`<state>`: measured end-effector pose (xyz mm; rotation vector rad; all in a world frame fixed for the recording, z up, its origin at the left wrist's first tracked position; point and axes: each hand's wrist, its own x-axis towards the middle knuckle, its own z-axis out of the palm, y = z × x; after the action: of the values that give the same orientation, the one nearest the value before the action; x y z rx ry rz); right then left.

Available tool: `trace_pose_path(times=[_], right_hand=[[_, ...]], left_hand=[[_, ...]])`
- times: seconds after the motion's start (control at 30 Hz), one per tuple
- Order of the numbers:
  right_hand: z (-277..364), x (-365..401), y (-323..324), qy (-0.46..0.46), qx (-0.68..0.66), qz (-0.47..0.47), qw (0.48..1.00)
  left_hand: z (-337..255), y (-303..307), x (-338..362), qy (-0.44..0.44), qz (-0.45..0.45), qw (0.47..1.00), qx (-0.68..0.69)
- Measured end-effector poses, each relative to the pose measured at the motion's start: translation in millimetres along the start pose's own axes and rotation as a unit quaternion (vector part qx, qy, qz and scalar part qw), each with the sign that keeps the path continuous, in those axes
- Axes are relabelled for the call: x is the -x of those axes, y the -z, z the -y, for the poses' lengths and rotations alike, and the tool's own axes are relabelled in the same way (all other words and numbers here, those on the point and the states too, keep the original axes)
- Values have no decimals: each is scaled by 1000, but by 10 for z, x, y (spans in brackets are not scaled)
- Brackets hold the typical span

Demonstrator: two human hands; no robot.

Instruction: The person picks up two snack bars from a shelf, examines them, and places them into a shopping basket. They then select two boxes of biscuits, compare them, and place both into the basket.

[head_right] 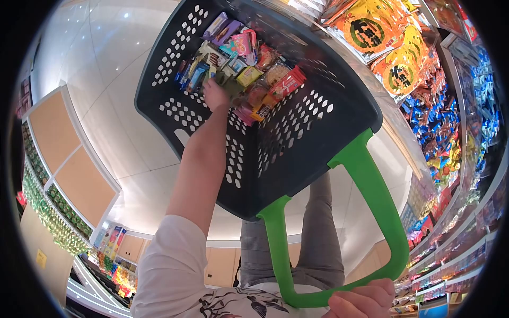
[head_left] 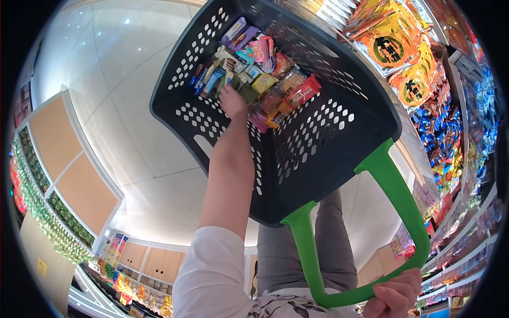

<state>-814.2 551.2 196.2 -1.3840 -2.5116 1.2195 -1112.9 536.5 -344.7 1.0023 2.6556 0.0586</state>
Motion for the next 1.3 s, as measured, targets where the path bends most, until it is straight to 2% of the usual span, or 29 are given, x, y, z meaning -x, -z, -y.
trace_pose_path(times=[0.13, 0.23, 0.33, 0.53, 0.6, 0.73, 0.8, 0.9, 1.0, 1.13, 1.23, 1.3], right_hand=[[-20, 5, 9, 0, -4, 2, 1000], [-28, 17, 29, 0, -8, 12, 1000], [-27, 18, 29, -1, -13, 13, 1000], [-37, 13, 6, 8, -6, -8, 1000], [-52, 22, -19, 17, 0, -17, 1000], [-73, -4, -146, 31, 4, -97, 995], [-90, 6, -194, 44, 10, -127, 991], [-76, -12, -171, 41, 17, -112, 993], [-77, -22, -210, 49, 17, -139, 989], [-26, -47, -133, 20, 13, -93, 995], [6, -36, -95, 1, 15, -67, 998], [2, -38, -86, 0, 15, -63, 998]], left_hand=[[-14, -126, 85, 25, -3, 999, 37], [1, -104, 91, -17, 34, 999, 22], [32, -39, 82, -1, 115, 993, 8], [22, -45, 93, -66, 141, 987, -30], [-14, -43, 143, -89, 137, 984, -67], [-3, -298, 186, -108, 114, 977, -148], [30, -384, 142, -109, 106, 979, -138], [10, -235, 162, -111, 103, 981, -121], [35, -101, 140, -99, 73, 987, -99], [80, 9, 36, -80, 22, 996, -25], [51, 90, -49, -78, 76, 993, -48], [-20, 160, -74, -69, 56, 995, -51]])
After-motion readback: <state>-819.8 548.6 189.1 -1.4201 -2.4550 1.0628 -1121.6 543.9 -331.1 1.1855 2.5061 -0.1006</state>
